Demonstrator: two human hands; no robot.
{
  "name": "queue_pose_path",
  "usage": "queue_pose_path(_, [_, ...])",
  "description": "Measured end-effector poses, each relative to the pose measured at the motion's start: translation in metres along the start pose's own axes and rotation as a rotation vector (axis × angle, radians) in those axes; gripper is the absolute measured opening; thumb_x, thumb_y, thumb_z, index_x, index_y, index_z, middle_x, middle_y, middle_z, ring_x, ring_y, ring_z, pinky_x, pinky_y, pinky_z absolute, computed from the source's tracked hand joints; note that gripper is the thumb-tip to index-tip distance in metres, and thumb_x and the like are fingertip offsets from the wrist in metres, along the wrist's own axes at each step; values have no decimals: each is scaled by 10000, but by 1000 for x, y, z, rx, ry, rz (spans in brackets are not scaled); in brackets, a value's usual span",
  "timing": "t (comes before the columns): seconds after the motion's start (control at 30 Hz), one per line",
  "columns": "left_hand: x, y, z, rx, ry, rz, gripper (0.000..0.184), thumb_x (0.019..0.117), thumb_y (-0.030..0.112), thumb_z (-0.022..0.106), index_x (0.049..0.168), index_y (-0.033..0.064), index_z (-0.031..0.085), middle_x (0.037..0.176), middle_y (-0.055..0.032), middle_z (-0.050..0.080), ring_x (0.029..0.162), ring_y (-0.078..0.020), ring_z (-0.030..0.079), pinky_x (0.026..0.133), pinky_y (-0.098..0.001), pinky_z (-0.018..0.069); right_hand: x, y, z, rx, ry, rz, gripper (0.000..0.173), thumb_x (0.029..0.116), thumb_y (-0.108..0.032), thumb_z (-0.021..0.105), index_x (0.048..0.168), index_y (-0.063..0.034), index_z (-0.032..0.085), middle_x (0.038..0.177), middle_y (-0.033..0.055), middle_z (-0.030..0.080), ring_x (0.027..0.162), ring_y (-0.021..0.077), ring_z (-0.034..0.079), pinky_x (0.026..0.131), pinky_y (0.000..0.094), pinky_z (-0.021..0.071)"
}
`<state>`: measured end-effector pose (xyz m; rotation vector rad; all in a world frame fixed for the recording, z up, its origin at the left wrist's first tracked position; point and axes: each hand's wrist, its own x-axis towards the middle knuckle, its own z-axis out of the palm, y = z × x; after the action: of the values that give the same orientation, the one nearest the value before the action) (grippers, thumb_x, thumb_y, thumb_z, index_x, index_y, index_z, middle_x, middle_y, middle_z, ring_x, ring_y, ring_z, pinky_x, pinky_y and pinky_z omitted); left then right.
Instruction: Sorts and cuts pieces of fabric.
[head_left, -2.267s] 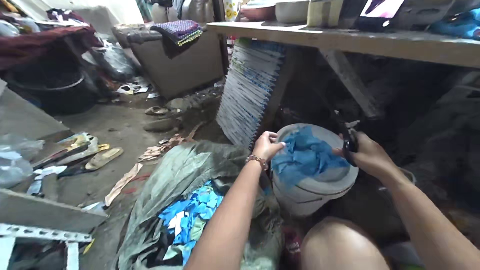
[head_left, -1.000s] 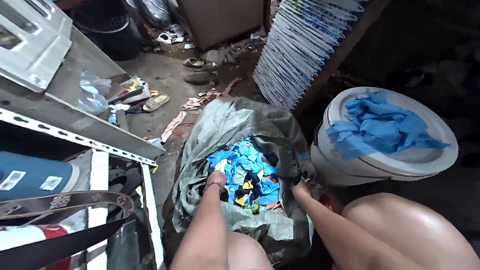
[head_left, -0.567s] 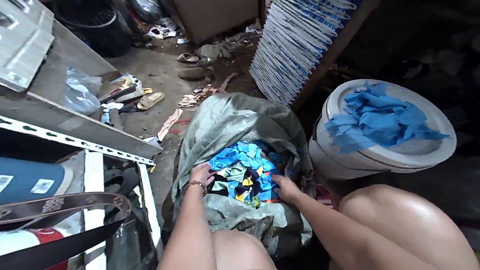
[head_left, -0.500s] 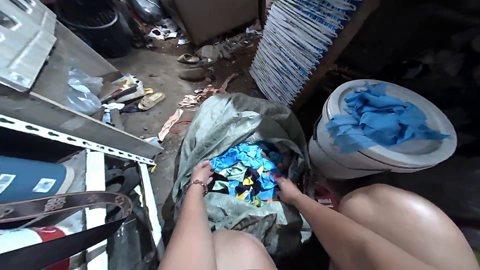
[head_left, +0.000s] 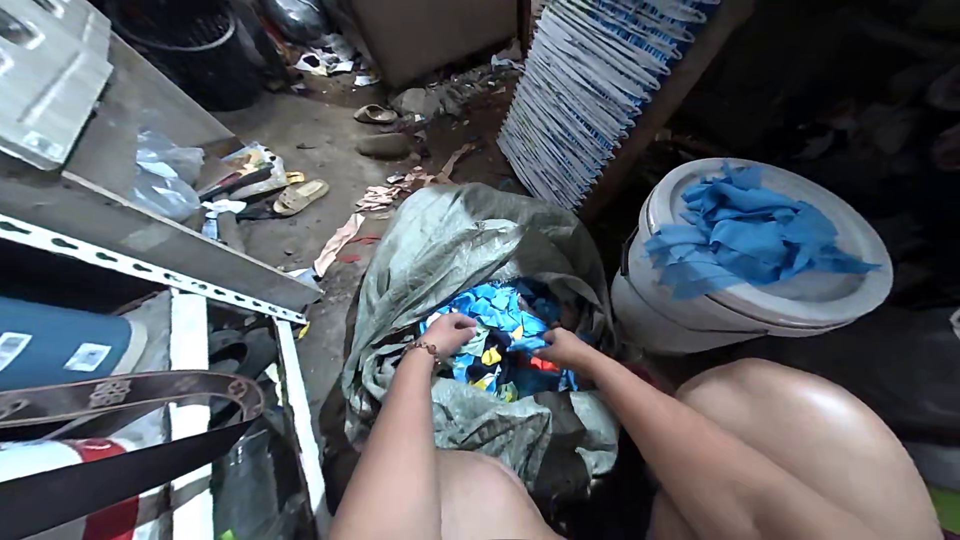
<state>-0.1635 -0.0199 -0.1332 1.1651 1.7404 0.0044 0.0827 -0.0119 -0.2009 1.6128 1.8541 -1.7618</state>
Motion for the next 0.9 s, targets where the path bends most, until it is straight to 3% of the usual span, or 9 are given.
queue_pose_path(0.07, [-6,16,7,9,-115,44,353,1040,159,582,1365,23,588,1354,-174,595,1173,-249,597,990,-405,475,-6,-14,-10,73,13,19,420,1036,-277,589,1274,68,607,1263,275,614,1176,369,600,1026,554,445])
queue_pose_path(0.3, [-7,52,44,76,-287,244,515,916,-15,662,1408,-10,511,1361,-188,580,1229,-250,584,1056,-409,465,-40,-57,-27,225,27,-9,424,1080,-296,516,1312,55,573,1213,228,624,1076,281,612,960,468,480])
queue_pose_path(0.47, [-14,65,65,151,-335,278,538,940,103,713,1428,-1,510,1386,-185,581,1268,-257,572,1084,-424,454,-59,-79,-38,427,36,-115,415,1109,-321,435,1311,19,560,1047,149,613,879,202,593,819,398,511])
queue_pose_path(0.53, [-22,74,69,199,-342,292,437,971,147,690,1336,-54,557,1292,-217,608,1180,-277,595,1046,-444,457,-79,-91,-42,421,81,-168,385,1115,-329,414,1241,-3,575,856,69,520,682,130,491,639,309,452])
queue_pose_path(0.6, [-27,79,69,223,-352,294,358,981,195,678,1258,-24,617,1209,-179,639,1107,-249,609,1006,-452,466,-99,-102,-46,444,118,-233,379,1115,-338,408,1161,-11,593,734,35,464,581,102,444,555,271,414])
queue_pose_path(0.67, [-30,80,67,162,-401,379,313,986,147,654,1277,31,636,1200,-109,657,1083,-158,617,988,-376,492,-111,-113,-52,513,122,-301,367,1106,-353,425,1106,-26,593,676,17,427,534,90,423,521,253,399])
queue_pose_path(0.77, [-52,87,56,-235,-325,392,298,982,-34,556,1278,-29,594,1141,-58,643,1006,-55,600,924,-253,503,-123,-130,-66,553,82,-421,314,1092,-340,447,1038,-63,585,626,-13,410,488,66,410,479,222,380])
queue_pose_path(0.83, [-68,93,50,-761,-154,332,246,1032,-69,401,1232,-45,542,1054,-71,629,951,-91,628,895,-269,533,-129,-134,-68,498,72,-472,401,1097,-419,400,1094,-60,579,631,-18,393,491,68,391,485,229,374])
queue_pose_path(0.9, [-78,100,43,-1295,-58,313,366,1085,142,242,1052,46,594,859,-62,666,780,-149,668,738,-319,568,-134,-135,-67,420,50,-479,477,1112,-440,332,1195,-35,569,695,13,460,553,89,449,549,263,427])
